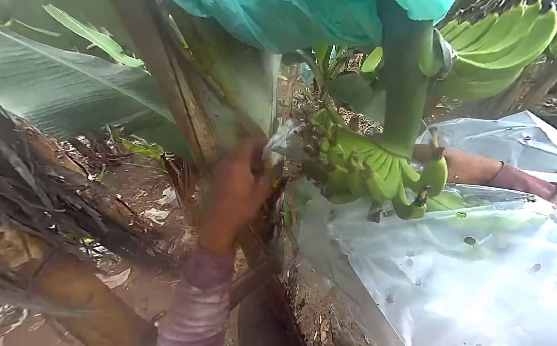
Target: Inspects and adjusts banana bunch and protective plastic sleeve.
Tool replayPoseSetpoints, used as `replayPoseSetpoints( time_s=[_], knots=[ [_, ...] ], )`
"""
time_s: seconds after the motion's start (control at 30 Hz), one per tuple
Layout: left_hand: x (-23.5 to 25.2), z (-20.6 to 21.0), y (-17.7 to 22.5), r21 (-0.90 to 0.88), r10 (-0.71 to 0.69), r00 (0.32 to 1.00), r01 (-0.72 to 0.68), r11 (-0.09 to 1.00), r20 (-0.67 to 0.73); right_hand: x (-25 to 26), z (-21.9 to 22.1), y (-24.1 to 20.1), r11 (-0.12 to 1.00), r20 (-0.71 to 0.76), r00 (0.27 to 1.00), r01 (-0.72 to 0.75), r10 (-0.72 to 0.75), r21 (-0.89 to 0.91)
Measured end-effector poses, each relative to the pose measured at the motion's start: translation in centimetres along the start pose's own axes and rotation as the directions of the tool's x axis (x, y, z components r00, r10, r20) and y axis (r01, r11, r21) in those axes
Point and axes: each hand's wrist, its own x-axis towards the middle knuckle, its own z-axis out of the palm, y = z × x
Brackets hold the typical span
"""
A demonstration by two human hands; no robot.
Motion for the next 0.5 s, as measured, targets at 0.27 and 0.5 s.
replayPoseSetpoints(
  time_s=[0.27,0.5],
  knots=[
    [-2.5,7.4,0.4,-0.59,0.183,0.962,-0.268,0.762,-0.202,0.5,0.0,2.7,0.997,0.053,0.995,-0.08,0.079,0.015],
    [-2.2,8.2,1.7,-0.776,0.105,0.993,-0.104,0.622,-0.049,0.2,-0.3,1.0,0.994,0.015,0.994,-0.105,0.106,-0.03]
  ],
)
